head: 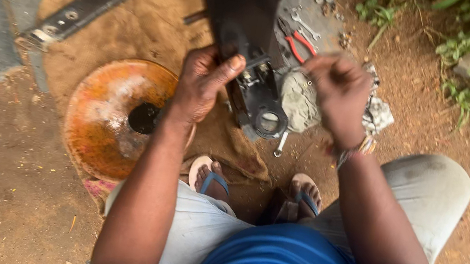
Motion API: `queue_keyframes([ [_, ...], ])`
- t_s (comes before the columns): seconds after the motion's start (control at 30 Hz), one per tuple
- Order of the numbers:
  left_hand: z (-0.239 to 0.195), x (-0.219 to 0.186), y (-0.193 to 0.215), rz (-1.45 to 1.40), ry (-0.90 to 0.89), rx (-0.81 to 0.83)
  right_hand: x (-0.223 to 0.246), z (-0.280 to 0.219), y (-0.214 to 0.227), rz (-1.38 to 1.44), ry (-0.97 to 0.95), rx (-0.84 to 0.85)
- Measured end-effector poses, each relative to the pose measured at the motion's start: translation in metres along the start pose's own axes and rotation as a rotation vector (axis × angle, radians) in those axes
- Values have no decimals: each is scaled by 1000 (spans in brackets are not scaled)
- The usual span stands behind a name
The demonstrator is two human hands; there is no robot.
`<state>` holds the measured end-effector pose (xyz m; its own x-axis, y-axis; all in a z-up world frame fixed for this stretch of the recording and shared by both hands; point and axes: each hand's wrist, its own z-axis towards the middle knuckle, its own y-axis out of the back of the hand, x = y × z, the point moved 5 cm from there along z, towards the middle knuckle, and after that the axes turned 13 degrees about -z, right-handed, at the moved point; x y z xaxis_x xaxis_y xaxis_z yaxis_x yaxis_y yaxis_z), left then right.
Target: The person sits on the ground and works on a metal frame, repeatedly inserting and adjusting small metal components into a slot. They use a rag to wipe the components and occasionally dip a rag into a bowl of dark liquid to apply it to the frame.
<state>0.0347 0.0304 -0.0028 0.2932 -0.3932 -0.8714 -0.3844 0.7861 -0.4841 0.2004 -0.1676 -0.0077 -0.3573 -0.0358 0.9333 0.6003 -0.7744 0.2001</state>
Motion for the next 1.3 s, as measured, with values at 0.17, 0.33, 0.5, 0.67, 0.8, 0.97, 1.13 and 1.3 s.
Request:
queue_keyframes([
  [0.17, 3, -5, 4, 50, -59, -24, -145, 14, 63, 81, -576, -360],
  [0.33, 2, -10, 4, 0, -43, -82, -259, -48, 61, -659, -985, -140],
  [0.5, 0, -14, 4, -28, -63, -110, -326, -67, 39, -1032, -945, 6],
  [0.67, -12, -9, 12, -51, -40, -224, -332, -67, 15, -875, -559, -35],
  [0.8, -20, -7, 16, -2, -85, -144, -338, -62, 6, -887, -615, 3],
  [0.97, -24, -2, 16, -6, -30, -195, -346, -63, 6, -869, -734, -46],
  [1.13, -21, -2, 9, -58, 4, -194, -353, -76, 16, -576, -789, -206],
  [1.3, -10, 0, 5, -109, 39, -205, -357, -72, 12, 29, -945, -302],
])
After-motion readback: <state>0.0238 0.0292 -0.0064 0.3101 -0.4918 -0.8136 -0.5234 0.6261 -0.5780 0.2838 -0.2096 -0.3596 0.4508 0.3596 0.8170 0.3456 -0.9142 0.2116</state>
